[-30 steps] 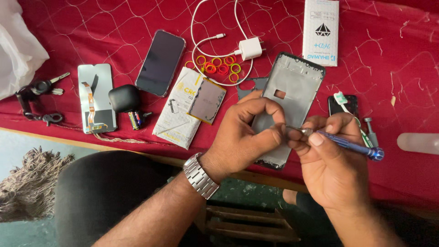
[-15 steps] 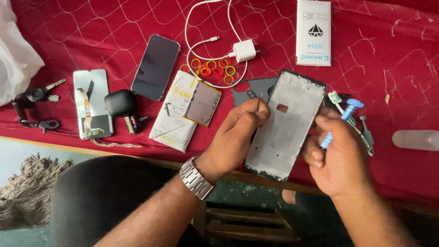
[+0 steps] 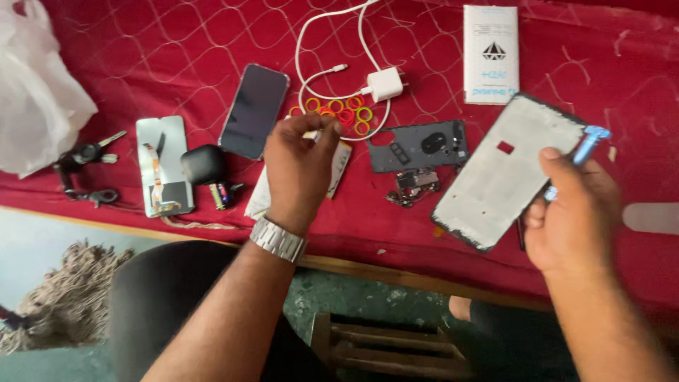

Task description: The person applies adhesive to the edges of a smartphone screen and presses it onto the phone's frame. They then use a screwdriver to tighten screws along the perimeter of the device's back casing.

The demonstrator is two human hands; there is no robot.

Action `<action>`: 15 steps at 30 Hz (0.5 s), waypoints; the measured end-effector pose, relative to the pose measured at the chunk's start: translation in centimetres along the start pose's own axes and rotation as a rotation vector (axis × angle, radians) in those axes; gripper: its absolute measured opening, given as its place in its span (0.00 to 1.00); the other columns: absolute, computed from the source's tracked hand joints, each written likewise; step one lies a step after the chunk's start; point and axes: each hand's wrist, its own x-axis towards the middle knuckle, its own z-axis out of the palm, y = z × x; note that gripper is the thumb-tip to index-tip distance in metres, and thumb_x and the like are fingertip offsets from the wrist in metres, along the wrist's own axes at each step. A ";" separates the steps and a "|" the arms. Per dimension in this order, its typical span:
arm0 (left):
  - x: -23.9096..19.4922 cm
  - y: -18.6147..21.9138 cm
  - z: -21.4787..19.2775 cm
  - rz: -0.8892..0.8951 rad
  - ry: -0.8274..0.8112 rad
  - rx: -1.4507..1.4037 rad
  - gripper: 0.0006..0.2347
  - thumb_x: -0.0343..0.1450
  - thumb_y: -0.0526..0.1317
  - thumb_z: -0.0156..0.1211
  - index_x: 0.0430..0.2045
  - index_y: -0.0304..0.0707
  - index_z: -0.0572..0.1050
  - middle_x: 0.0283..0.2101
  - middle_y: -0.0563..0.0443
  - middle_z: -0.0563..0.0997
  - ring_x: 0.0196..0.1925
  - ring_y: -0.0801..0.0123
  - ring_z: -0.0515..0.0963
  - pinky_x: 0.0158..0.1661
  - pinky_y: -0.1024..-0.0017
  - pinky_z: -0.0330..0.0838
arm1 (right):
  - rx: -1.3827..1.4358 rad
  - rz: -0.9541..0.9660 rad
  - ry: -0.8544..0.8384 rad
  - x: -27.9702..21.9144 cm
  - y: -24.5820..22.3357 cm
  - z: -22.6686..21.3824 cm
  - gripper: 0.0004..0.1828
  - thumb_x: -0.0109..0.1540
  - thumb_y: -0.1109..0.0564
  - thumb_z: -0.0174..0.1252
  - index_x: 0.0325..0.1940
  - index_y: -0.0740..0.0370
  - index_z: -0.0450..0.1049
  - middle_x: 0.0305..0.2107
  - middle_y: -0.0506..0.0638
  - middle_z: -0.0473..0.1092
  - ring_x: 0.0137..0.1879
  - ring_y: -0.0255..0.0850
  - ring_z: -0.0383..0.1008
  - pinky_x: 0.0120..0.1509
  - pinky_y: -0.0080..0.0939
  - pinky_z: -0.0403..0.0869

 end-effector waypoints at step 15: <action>1.8 -4.7 -2.4 -0.125 0.256 0.738 0.12 0.73 0.51 0.57 0.36 0.43 0.78 0.45 0.46 0.78 0.47 0.46 0.76 0.43 0.45 0.69 | 0.047 -0.035 -0.134 0.7 1.1 -0.8 0.05 0.73 0.55 0.58 0.46 0.58 0.72 0.28 0.45 0.70 0.24 0.30 0.62 0.26 0.30 0.58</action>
